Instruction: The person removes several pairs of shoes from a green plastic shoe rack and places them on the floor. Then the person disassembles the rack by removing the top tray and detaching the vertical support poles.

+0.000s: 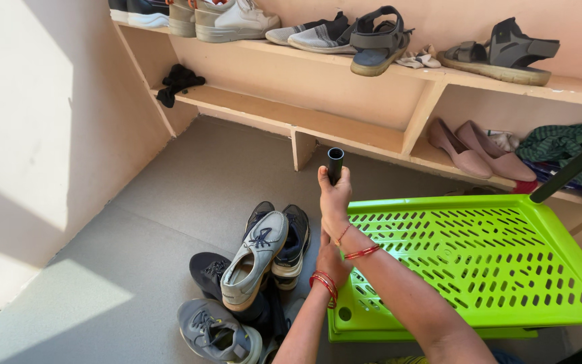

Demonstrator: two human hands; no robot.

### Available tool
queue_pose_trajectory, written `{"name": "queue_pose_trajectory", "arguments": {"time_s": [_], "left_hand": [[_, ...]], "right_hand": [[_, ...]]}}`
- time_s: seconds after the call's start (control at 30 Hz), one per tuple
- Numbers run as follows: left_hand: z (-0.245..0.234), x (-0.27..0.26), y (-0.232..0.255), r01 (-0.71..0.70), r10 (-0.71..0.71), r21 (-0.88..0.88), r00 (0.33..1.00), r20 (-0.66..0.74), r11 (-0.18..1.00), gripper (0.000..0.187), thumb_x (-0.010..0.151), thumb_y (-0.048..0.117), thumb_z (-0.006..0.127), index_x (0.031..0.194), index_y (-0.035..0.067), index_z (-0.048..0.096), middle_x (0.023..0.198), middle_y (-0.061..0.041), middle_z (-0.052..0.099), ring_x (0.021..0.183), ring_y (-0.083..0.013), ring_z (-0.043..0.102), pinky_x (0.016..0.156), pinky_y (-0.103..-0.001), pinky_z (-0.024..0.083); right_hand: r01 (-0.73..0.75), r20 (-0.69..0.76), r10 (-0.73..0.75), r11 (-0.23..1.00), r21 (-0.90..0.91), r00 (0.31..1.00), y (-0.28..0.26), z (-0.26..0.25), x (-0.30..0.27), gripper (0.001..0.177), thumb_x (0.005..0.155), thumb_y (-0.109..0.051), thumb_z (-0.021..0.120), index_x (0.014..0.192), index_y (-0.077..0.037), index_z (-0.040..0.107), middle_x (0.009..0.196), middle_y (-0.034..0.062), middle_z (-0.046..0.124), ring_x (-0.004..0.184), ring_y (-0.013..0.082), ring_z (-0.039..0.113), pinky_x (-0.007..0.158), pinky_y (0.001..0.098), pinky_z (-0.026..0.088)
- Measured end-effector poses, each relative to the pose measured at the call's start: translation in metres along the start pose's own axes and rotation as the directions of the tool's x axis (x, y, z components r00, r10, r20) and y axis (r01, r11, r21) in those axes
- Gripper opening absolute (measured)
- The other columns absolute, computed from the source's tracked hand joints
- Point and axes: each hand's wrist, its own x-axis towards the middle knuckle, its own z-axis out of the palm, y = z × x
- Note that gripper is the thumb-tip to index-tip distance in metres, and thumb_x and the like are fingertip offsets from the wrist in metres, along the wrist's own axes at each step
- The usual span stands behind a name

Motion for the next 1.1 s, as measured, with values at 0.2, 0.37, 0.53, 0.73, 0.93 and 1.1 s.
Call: {"name": "queue_pose_trajectory", "arguments": {"time_s": [0.2, 0.37, 0.53, 0.73, 0.93, 1.1], "left_hand": [[-0.010, 0.003, 0.020, 0.161, -0.160, -0.017, 0.985, 0.066, 0.987, 0.103, 0.080, 0.021, 0.080, 0.160, 0.007, 0.017, 0.172, -0.012, -0.001, 0.141, -0.0354, 0.045, 0.109, -0.041, 0.045], [-0.012, -0.001, 0.022, 0.103, -0.103, -0.019, 0.994, 0.022, 0.994, 0.105, 0.079, 0.018, 0.082, 0.161, 0.005, 0.018, 0.170, -0.014, 0.000, 0.144, -0.0379, 0.041, 0.110, -0.041, 0.043], [-0.010, 0.004, 0.017, 0.155, -0.152, -0.049, 0.987, 0.060, 0.987, 0.100, 0.080, 0.020, 0.078, 0.160, 0.005, 0.020, 0.174, -0.011, 0.000, 0.139, -0.0339, 0.049, 0.109, -0.039, 0.046], [-0.006, 0.003, 0.011, 0.103, -0.101, -0.071, 0.995, 0.023, 0.992, 0.100, 0.079, 0.019, 0.079, 0.159, 0.004, 0.020, 0.172, -0.012, 0.000, 0.141, -0.0332, 0.047, 0.108, -0.038, 0.046], [-0.006, 0.004, 0.011, 0.096, -0.096, -0.067, 0.995, 0.012, 0.993, 0.100, 0.080, 0.019, 0.079, 0.160, 0.004, 0.021, 0.172, -0.011, 0.001, 0.141, -0.0323, 0.046, 0.108, -0.038, 0.046], [-0.008, 0.002, 0.015, 0.110, -0.108, -0.072, 0.994, 0.020, 0.991, 0.100, 0.079, 0.019, 0.080, 0.159, 0.004, 0.022, 0.172, -0.011, 0.001, 0.142, -0.0322, 0.046, 0.109, -0.038, 0.045]], "right_hand": [[-0.231, 0.564, 0.101, 0.959, 0.165, 0.819, 0.006, -0.043, 0.047, 0.034, 0.091, -0.028, 0.081, 0.079, -0.007, 0.058, 0.069, 0.0004, 0.053, 0.059, 0.0098, 0.048, 0.057, 0.0269, 0.040], [-0.396, 0.841, 0.126, 0.912, 0.110, 0.526, -0.010, -0.054, 0.067, 0.031, 0.085, -0.026, 0.083, 0.081, -0.008, 0.059, 0.067, -0.0008, 0.053, 0.060, 0.0095, 0.050, 0.057, 0.0273, 0.042], [0.349, 0.441, -0.146, 0.837, -0.422, 0.885, -0.038, -0.042, 0.034, 0.040, 0.085, -0.035, 0.085, 0.085, -0.003, 0.061, 0.075, 0.0106, 0.061, 0.067, 0.0284, 0.060, 0.060, 0.0386, 0.048], [0.550, 0.598, -0.148, 0.605, -0.575, 0.788, -0.082, -0.056, 0.045, 0.043, 0.078, -0.035, 0.088, 0.086, -0.001, 0.062, 0.080, 0.0169, 0.067, 0.073, 0.0348, 0.064, 0.066, 0.0421, 0.052], [0.243, 0.663, 0.212, 0.816, -0.524, 0.718, -0.096, -0.059, 0.061, 0.029, 0.077, -0.018, 0.086, 0.086, -0.002, 0.063, 0.070, 0.0061, 0.067, 0.057, 0.0119, 0.063, 0.052, 0.0322, 0.052], [0.213, 0.765, 0.276, 0.856, -0.471, 0.582, -0.094, -0.064, 0.077, 0.022, 0.076, -0.009, 0.085, 0.089, -0.002, 0.068, 0.071, 0.0033, 0.067, 0.058, 0.0109, 0.061, 0.052, 0.0294, 0.050]]}}
